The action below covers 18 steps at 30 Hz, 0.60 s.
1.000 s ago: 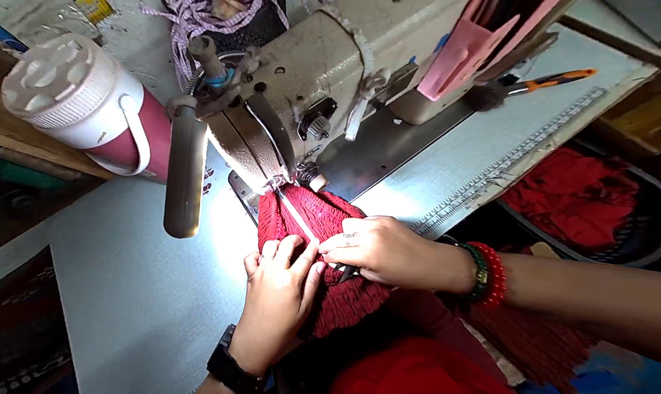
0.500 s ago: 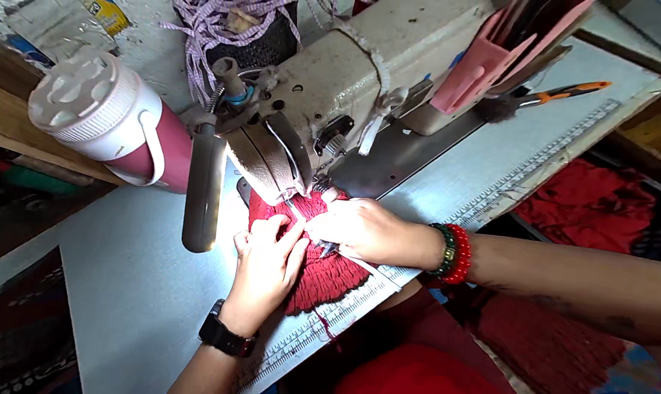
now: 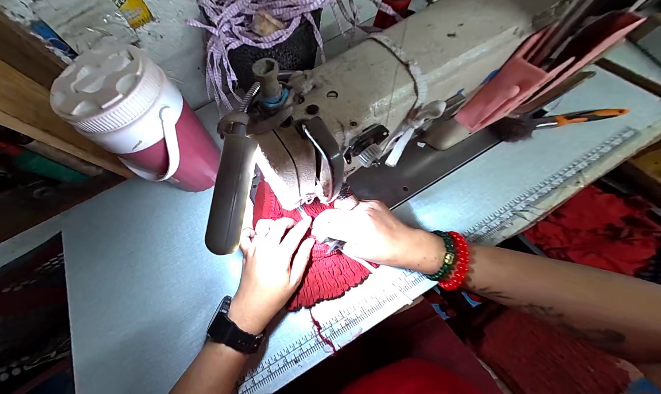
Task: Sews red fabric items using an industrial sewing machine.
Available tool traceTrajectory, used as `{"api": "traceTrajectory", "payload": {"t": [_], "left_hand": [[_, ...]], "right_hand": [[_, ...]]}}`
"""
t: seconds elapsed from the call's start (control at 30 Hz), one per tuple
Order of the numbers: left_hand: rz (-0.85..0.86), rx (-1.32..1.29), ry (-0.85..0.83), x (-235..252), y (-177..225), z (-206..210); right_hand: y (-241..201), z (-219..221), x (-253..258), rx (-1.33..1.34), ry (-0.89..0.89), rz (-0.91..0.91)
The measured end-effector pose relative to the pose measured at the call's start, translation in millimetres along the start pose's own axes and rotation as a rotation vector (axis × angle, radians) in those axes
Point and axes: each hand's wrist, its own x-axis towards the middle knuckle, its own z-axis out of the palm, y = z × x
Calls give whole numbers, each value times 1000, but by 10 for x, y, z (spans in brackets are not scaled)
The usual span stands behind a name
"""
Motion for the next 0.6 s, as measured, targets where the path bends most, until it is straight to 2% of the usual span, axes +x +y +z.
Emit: {"api": "traceTrajectory", "payload": {"t": [0.13, 0.27, 0.37, 0.47, 0.5, 0.57, 0.6], "left_hand": [[-17, 25, -85, 5, 13, -21], [5, 56, -100, 13, 10, -21], [25, 35, -102, 16, -18, -30], [34, 45, -108, 28, -23, -36], [35, 54, -113, 29, -24, -39], [40, 65, -115, 34, -23, -42], [39, 65, -112, 37, -23, -42]], "right_hand": [[16, 20, -16, -20, 16, -36], [-45, -58, -39, 27, 3, -32], [-87, -236, -340, 49, 199, 6], [244, -644, -823, -150, 517, 197], [408, -819, -966, -243, 551, 317], [716, -1096, -1171, -337, 491, 592], [858, -1143, -1247, -356, 480, 668]]}}
